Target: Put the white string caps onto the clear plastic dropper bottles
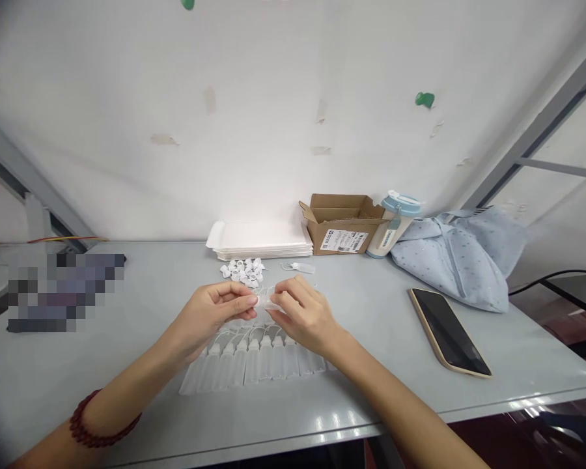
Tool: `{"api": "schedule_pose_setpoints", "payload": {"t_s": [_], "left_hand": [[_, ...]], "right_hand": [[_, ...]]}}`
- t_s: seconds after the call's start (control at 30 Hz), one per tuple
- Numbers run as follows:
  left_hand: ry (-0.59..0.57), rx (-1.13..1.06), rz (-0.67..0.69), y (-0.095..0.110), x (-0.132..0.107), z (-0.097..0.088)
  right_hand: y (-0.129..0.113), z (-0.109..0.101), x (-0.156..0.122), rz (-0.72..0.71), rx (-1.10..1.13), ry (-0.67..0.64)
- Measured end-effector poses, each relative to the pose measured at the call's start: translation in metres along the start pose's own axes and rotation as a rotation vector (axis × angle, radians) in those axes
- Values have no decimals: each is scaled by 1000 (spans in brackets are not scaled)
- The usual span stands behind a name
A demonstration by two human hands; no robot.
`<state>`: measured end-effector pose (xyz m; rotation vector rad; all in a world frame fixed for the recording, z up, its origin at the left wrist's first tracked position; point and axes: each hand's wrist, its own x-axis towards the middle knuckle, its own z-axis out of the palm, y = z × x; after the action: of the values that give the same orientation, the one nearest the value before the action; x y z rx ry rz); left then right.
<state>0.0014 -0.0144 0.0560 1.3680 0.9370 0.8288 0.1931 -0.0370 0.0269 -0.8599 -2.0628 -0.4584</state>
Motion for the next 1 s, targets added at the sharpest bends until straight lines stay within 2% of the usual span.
{"api": "schedule_pose_setpoints", "payload": {"t_s": [0.1,0.2,0.4,0.47,0.57,0.73,0.87,1.0], "left_hand": [[-107,-26,-110,0,0,-1],[-157,-2,-99,1,-1,-1],[-5,243,193,-2,-3,1],[6,290,256,0,-4,2],[-25,342,231,2,-5,2],[-44,377,160,1,-5,3],[-102,372,220,2,-6,2],[-75,377,268,2,-7,1]], "right_hand": [[-1,1,-1,-7,7,22],[-1,0,-1,12,29,15],[1,-3,3,58,118,10],[1,-4,4,89,169,16],[1,-5,4,107,191,22],[0,-4,1,52,129,25],[0,-3,1,42,124,31],[0,-3,2,39,138,47]]}}
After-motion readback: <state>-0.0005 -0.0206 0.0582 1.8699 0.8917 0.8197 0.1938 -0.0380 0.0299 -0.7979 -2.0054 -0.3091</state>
